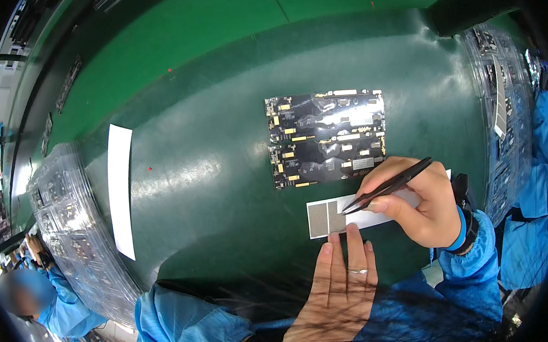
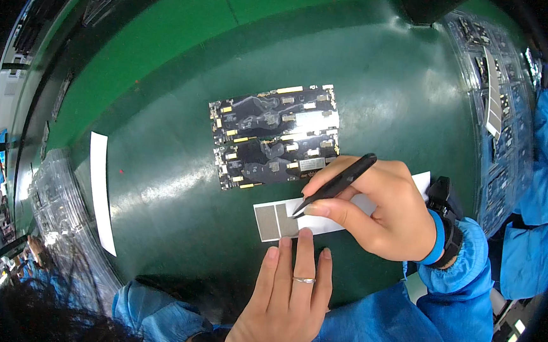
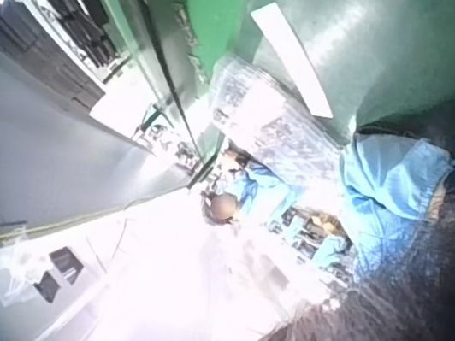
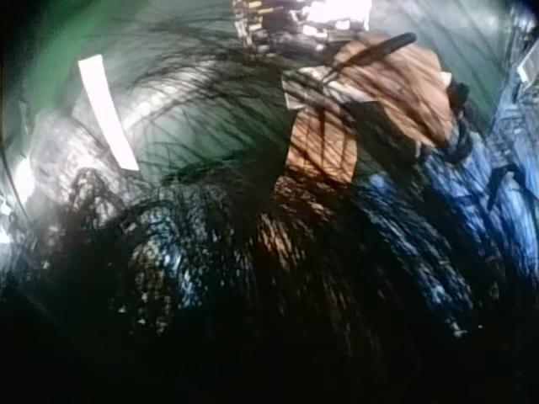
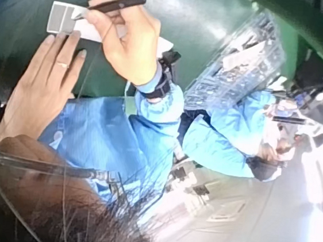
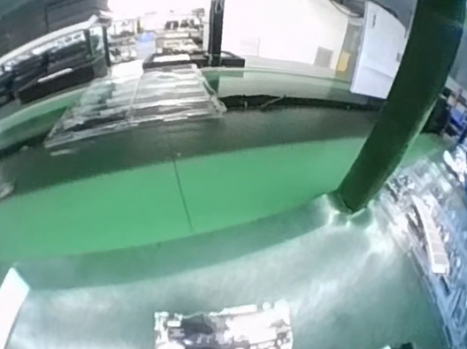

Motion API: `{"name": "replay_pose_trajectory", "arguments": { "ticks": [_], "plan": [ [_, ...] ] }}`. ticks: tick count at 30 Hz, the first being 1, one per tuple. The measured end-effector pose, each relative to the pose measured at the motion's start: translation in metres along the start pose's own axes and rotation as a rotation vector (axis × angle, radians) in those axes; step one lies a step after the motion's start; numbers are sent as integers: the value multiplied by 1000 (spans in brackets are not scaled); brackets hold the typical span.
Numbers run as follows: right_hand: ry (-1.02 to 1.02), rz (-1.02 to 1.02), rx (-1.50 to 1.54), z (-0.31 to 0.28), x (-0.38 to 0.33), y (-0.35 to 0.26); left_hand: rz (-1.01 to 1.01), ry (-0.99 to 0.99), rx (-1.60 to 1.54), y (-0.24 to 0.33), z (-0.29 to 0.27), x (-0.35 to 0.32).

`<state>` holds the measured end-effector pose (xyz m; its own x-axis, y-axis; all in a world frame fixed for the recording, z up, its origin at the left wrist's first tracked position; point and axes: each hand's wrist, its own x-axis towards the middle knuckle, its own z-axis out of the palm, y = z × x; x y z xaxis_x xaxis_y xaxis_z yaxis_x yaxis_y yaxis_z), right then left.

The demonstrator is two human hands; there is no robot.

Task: The person assembles printed circuit boards by applying labels and small electronic parts from a component tray onto the boards using tweezers.

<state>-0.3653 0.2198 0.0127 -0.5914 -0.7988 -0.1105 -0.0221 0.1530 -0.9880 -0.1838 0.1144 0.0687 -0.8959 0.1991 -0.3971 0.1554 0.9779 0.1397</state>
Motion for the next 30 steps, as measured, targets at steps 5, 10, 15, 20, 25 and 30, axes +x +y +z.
{"name": "replay_pose_trajectory", "arguments": {
  "ticks": [5,10,15,20,25,30],
  "plan": [
    [5,64,76,3,-1,4,-19,45,1,3,2,0],
    [17,120,130,0,0,3,-12,56,-1,1,-1,5],
    [20,162,184,-4,4,-12,-21,75,5,0,-6,5],
    [121,31,-17,-30,36,-17,11,145,-32,-8,-1,7],
    [-3,76,55,-15,55,-5,-1,180,-152,-32,-10,30],
    [-10,71,44,-18,53,-4,-237,567,100,-36,34,56]
  ]
}}
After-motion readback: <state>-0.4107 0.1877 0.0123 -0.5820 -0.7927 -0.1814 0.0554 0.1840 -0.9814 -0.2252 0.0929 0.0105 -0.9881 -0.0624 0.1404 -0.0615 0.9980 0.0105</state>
